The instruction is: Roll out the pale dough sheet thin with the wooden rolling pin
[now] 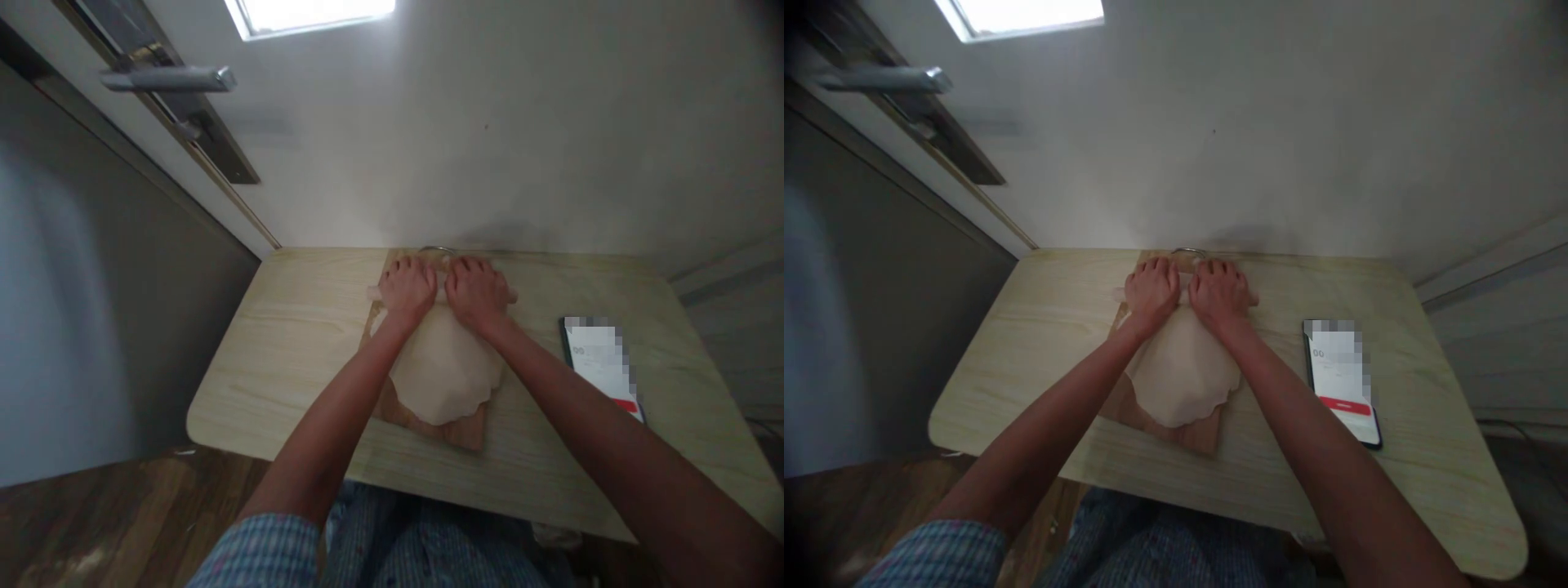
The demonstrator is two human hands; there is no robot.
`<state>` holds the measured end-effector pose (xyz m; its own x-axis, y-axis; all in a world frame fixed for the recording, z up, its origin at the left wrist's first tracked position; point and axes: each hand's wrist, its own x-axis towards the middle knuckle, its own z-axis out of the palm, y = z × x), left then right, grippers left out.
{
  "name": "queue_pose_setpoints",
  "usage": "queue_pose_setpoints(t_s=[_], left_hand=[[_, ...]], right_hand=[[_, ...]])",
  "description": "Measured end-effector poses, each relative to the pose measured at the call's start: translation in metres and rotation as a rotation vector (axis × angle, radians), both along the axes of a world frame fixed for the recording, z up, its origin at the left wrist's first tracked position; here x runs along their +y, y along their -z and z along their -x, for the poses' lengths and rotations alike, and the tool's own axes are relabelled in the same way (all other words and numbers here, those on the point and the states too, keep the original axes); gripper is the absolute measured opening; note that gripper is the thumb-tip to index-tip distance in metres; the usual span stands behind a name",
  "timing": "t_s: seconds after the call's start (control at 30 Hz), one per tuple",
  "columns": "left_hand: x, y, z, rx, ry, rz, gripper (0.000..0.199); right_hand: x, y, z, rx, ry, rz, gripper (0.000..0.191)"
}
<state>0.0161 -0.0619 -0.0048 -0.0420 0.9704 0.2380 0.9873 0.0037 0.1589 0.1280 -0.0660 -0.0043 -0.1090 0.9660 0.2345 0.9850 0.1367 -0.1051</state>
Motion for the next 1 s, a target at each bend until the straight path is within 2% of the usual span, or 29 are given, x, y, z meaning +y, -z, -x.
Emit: queue_pose_setpoints(t_s=[0.33, 0.53, 0.73, 1.0], left_hand=[[0.04, -0.003, -0.001, -0.011, 0.031, 0.02, 0.042], [0.059, -0.006, 0.0, 0.001, 0.136, 0.071, 0.04], [0.075, -0.005, -0.003, -0.049, 0.064, 0.117, 0.045], [0.082, -0.012, -0.008, -0.036, 0.083, 0.126, 0.041]], right_hand=[[0.042, -0.007, 0.001, 0.005, 0.007, 0.137, 0.04], [0.06, -0.008, 0.002, 0.051, 0.007, 0.158, 0.043], [0.071, -0.007, 0.003, 0.056, 0.016, 0.142, 0.046], [0.078, -0.007, 0.003, 0.029, 0.022, 0.134, 0.047]])
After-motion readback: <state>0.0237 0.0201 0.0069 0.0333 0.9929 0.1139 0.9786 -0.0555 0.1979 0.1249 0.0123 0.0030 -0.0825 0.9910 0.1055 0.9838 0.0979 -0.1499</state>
